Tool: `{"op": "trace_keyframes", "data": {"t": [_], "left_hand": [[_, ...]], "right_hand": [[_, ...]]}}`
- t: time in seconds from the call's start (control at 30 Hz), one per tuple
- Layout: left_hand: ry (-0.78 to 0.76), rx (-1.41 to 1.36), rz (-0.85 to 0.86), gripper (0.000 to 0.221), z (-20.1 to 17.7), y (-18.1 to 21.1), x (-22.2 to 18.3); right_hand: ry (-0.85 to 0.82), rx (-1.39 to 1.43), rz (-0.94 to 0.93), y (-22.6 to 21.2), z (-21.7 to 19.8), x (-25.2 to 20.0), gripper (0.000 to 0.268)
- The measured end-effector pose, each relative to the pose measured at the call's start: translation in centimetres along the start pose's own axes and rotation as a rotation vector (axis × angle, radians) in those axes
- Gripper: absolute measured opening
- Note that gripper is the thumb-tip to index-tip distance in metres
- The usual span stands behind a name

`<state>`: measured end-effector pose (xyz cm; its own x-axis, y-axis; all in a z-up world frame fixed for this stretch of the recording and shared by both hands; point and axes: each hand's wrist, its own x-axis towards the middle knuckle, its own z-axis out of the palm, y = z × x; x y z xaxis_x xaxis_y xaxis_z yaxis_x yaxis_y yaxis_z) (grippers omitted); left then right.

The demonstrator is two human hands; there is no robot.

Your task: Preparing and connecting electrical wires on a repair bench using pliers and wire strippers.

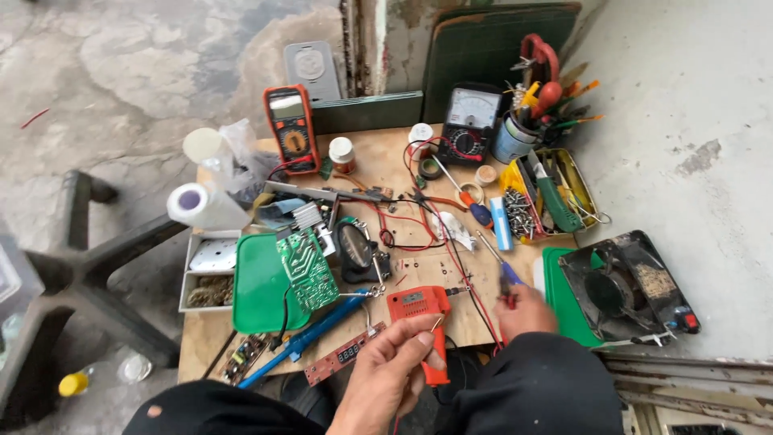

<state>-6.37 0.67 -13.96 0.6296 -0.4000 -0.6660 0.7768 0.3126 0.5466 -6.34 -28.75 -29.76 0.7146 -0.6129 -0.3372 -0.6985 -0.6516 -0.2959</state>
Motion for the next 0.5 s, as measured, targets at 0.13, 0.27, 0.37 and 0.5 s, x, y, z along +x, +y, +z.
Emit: {"op": "trace_keyframes", "data": {"t": [0.13,0.27,0.37,0.5], "left_hand": [[0.136,0.082,0.117,0.034,-1.6,-1.2,0.5],[0.192,0.043,0.112,0.031,-2.5,1.1,-1.3],[0.254,0.034,0.191,0.038,-3.2,1.8,-2.6],[0.256,-0.017,0.148,0.033,-3.7,1.8,-3.8]], "right_hand": [[0.090,0.485,-0.001,-1.3,-12.3,-2.0,0.025],[-0.113,1.380,-0.300,-1.2,-20.9,-5.4,0.035],[-0.175,1.403,-0.559,-2.5,-20.7,-9.1,0.048],[-0.258,0.872,-0.255,-7.4,-15.4,-17.2,0.039]]}}
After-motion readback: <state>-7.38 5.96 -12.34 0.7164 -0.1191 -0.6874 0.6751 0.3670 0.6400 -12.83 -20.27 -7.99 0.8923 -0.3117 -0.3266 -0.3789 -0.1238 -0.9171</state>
